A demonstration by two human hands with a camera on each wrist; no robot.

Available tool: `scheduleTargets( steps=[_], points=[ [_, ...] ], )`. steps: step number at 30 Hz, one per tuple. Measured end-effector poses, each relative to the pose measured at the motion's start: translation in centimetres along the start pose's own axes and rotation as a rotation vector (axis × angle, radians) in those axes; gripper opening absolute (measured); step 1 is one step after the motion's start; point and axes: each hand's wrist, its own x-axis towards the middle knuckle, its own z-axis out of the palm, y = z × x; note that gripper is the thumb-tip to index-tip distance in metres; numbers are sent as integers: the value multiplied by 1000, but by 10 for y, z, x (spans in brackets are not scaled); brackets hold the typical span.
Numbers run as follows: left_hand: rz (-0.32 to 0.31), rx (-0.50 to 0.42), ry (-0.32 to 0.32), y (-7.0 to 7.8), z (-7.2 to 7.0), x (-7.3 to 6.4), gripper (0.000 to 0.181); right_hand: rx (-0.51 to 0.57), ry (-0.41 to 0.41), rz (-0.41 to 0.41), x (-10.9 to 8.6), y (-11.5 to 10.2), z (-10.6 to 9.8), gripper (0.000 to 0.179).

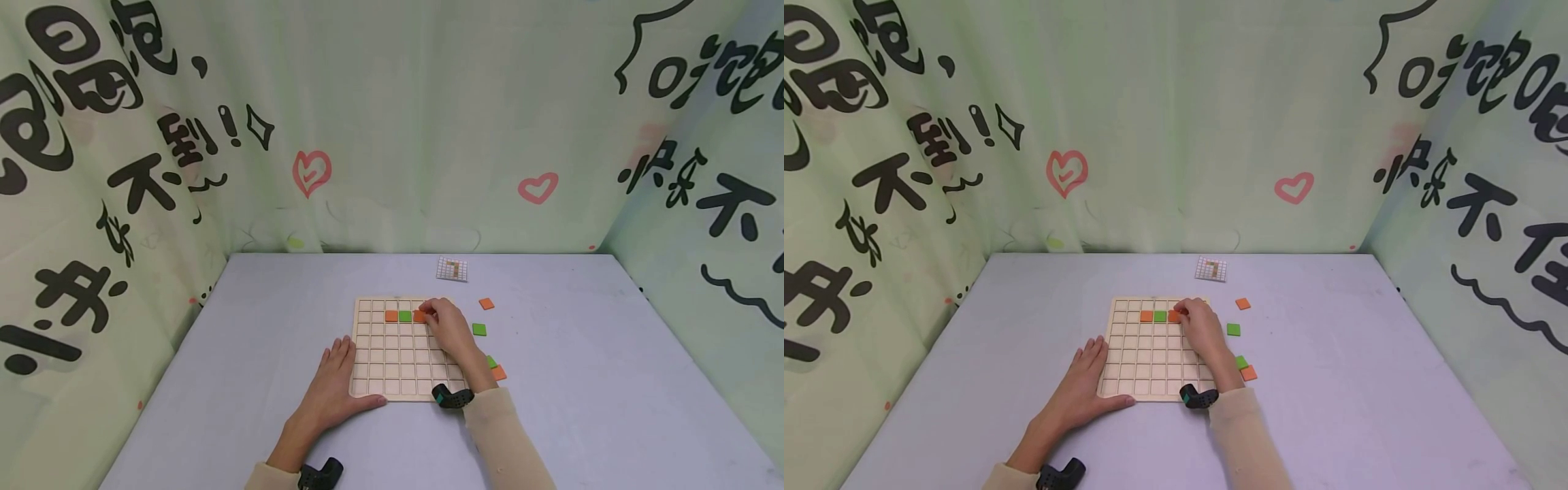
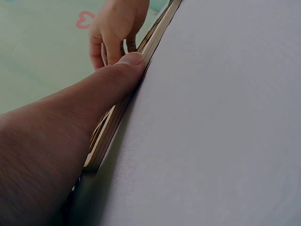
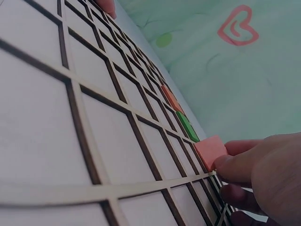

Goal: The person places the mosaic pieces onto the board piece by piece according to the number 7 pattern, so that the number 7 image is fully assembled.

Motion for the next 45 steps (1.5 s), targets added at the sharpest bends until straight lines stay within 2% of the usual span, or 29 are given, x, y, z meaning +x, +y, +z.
scheduleTargets(
  steps=[23, 31, 39, 45],
  points=[
    [-3, 20, 4, 2, -1, -1, 122, -117, 7, -5, -2, -3, 3, 28],
    [0, 25, 2, 2, -1, -1, 122, -121, 18, -24, -2, -2, 4, 28],
    [-6, 26, 1, 2, 0, 0, 123, -159, 49, -88, -3, -2, 6, 26],
    [-7, 33, 3, 1, 0, 0, 123, -156, 49, -82, -3, -1, 6, 26]
  ],
)
